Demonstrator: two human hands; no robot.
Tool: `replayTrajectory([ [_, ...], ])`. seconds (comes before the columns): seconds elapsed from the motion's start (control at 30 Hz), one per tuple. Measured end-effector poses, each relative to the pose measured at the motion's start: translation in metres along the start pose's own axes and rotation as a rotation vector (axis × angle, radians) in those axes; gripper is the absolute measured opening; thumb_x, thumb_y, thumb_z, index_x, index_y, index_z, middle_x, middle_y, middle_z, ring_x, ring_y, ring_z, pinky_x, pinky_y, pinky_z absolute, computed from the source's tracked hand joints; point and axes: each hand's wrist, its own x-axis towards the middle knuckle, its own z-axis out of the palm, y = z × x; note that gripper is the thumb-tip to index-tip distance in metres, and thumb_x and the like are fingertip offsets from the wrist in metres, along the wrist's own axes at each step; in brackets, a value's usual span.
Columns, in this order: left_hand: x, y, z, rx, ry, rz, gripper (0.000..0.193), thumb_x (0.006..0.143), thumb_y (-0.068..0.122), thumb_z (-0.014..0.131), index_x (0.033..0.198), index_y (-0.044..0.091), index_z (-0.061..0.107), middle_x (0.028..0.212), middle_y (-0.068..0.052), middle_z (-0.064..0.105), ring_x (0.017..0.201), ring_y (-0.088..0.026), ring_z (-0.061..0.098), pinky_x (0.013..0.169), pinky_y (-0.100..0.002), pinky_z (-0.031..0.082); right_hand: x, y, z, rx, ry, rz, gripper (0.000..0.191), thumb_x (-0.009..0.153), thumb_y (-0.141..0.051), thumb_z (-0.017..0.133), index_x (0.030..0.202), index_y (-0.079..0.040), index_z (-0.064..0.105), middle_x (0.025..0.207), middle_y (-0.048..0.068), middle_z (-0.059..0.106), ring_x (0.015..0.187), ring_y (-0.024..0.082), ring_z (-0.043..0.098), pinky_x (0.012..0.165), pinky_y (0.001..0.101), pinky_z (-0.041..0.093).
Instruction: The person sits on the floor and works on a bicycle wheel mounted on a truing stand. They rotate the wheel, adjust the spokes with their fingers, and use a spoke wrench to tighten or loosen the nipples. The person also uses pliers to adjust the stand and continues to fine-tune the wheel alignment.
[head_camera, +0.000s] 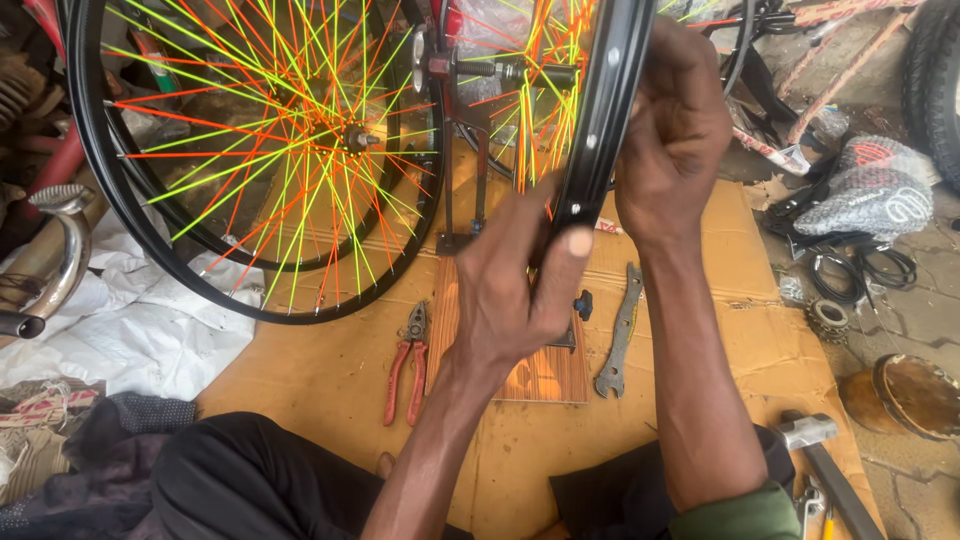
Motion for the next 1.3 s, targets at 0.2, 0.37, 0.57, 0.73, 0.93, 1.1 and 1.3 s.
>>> replayTrajectory([
  [0.2,-0.011,-0.013,0.006,0.004,0.007,0.137,0.024,0.109,0.013,0.059,0.128,-0.001,0.062,0.093,-0.015,0.069,0.081,-0.025,0.072,0.07,-0.037,0.055,0.015,0.011,-0.01,0.141,-0.128,0.252,0.044,0.112,-0.042,0.061,0.135,-0.005,0.064,0.114,0.005,0.073,0.1,0.009,0.068,0.087,0.0247,0.054],
  [0.37,-0.011,-0.015,0.008,0.003,0.022,0.144,0.022,0.11,0.011,0.058,0.128,-0.001,0.061,0.093,-0.015,0.068,0.079,-0.024,0.071,0.071,-0.037,0.055,0.024,0.011,0.002,0.236,-0.026,0.328,0.04,0.109,-0.043,0.06,0.12,-0.006,0.069,0.09,0.003,0.071,0.077,0.008,0.063,0.069,0.0241,0.046],
  [0.57,-0.01,-0.012,0.008,-0.026,0.016,0.128,0.024,0.108,0.012,0.06,0.129,-0.001,0.061,0.095,-0.015,0.069,0.08,-0.024,0.073,0.068,-0.036,0.056,0.017,0.0,0.015,0.05,0.037,0.057,0.033,0.1,-0.01,0.084,0.124,-0.01,0.061,0.112,0.001,0.064,0.1,0.011,0.059,0.09,0.025,0.048],
  [0.73,-0.01,-0.01,0.007,-0.04,0.02,0.122,0.024,0.108,0.01,0.06,0.13,0.0,0.062,0.098,-0.016,0.07,0.082,-0.025,0.074,0.07,-0.036,0.057,0.023,-0.003,0.027,-0.771,0.215,-0.331,0.043,0.097,-0.003,0.093,0.118,-0.006,0.056,0.101,0.004,0.048,0.094,0.017,0.049,0.084,0.0273,0.043],
  [0.93,-0.009,-0.008,0.003,-0.113,-0.005,0.133,0.022,0.11,0.009,0.059,0.13,0.002,0.062,0.106,-0.015,0.073,0.088,-0.025,0.075,0.075,-0.034,0.059,0.03,-0.022,-0.009,-0.012,-0.111,0.226,0.017,0.103,-0.004,0.068,0.104,-0.008,0.051,0.094,-0.002,0.059,0.083,0.011,0.056,0.073,0.0272,0.045],
  [1.1,-0.01,-0.01,0.003,-0.068,0.0,0.12,0.018,0.111,0.009,0.06,0.127,0.003,0.064,0.102,-0.015,0.071,0.086,-0.025,0.074,0.075,-0.034,0.058,0.018,-0.001,-0.016,0.044,-0.075,0.238,0.008,0.108,0.001,0.057,0.113,-0.004,0.059,0.102,0.001,0.066,0.084,0.012,0.06,0.076,0.028,0.048],
  [1.3,-0.012,-0.009,0.001,-0.066,-0.02,0.074,0.021,0.11,0.011,0.061,0.129,0.0,0.063,0.098,-0.015,0.069,0.082,-0.023,0.071,0.073,-0.034,0.055,0.001,0.017,-0.006,0.022,-0.111,0.019,0.016,0.106,0.01,0.063,0.117,-0.002,0.065,0.105,0.004,0.071,0.095,0.011,0.068,0.087,0.0257,0.054],
])
